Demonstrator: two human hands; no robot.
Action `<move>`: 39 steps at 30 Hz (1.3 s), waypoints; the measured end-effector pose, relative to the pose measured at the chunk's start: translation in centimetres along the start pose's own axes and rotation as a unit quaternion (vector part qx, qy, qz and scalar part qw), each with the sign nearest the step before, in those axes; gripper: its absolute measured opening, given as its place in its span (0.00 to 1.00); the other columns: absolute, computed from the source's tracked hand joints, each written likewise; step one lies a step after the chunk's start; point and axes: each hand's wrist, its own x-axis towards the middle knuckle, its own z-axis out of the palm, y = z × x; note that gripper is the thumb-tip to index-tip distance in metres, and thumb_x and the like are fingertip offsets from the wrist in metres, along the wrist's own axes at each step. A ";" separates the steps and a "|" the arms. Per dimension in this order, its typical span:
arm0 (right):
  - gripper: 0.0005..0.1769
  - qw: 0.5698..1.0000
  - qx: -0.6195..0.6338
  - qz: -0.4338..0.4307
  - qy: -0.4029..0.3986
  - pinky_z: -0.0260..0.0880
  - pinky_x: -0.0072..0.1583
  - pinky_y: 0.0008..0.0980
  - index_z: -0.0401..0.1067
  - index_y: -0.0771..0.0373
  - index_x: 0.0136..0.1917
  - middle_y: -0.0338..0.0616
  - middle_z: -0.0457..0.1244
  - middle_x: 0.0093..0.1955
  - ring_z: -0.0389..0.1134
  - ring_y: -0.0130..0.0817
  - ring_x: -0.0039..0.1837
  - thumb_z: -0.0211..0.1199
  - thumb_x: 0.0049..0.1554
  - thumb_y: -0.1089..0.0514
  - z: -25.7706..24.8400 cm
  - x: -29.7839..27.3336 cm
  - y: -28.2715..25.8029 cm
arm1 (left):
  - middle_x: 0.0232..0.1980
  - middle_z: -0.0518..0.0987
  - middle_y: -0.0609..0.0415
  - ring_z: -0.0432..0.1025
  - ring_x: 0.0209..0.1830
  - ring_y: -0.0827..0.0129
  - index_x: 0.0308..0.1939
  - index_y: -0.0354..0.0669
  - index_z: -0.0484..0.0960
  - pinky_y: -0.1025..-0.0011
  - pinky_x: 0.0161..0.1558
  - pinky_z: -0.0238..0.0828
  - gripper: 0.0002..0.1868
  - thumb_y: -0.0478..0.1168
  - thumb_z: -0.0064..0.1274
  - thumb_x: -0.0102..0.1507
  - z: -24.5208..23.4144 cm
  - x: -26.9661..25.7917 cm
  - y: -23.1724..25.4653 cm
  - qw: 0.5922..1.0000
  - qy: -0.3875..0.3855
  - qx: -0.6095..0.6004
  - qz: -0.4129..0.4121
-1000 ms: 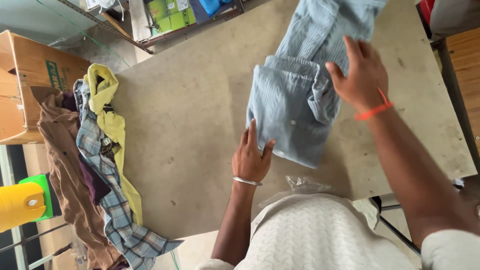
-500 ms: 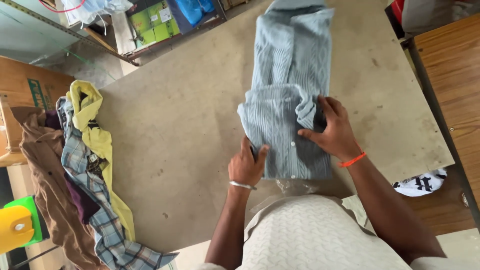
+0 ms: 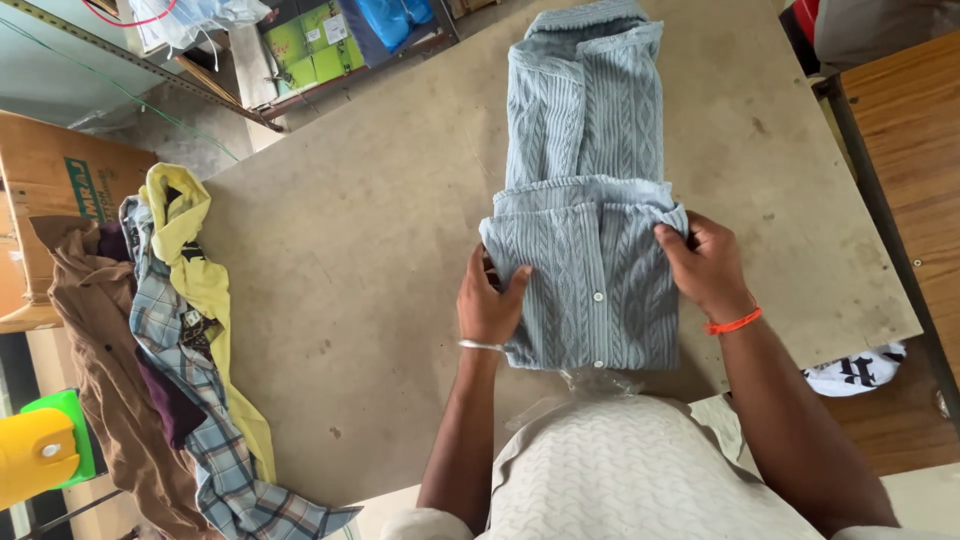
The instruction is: Folding a shirt and placing it into a plastic bag.
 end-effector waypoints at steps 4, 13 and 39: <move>0.10 0.999 0.024 0.024 -0.004 0.54 0.36 0.26 0.76 0.66 0.47 0.30 0.57 0.31 0.53 0.18 0.34 0.64 0.63 0.56 -0.3 0.2 -0.7 | 0.42 0.83 0.45 0.78 0.35 0.56 0.59 0.38 0.78 0.62 0.40 0.75 0.31 0.45 0.68 0.54 -1.2 1.3 2.4 0.998 -0.018 -0.005 -0.058; 0.11 0.999 0.035 0.033 0.009 0.54 0.40 0.25 0.78 0.67 0.55 0.31 0.58 0.35 0.53 0.17 0.39 0.65 0.65 0.57 -1.6 -0.7 -0.1 | 0.45 0.85 0.47 0.81 0.40 0.61 0.50 0.35 0.82 0.69 0.44 0.78 0.18 0.38 0.66 0.59 -1.9 1.0 2.8 0.987 0.015 -0.114 0.112; 0.29 0.916 -0.240 -0.237 -0.216 0.71 0.58 0.38 0.74 0.57 0.60 0.43 0.63 0.62 0.68 0.42 0.61 0.72 0.47 0.45 -5.3 -8.8 -3.8 | 0.58 0.77 0.50 0.73 0.58 0.56 0.56 0.47 0.81 0.59 0.57 0.73 0.33 0.47 0.73 0.48 -7.7 -4.2 -0.1 0.965 -0.178 0.077 0.178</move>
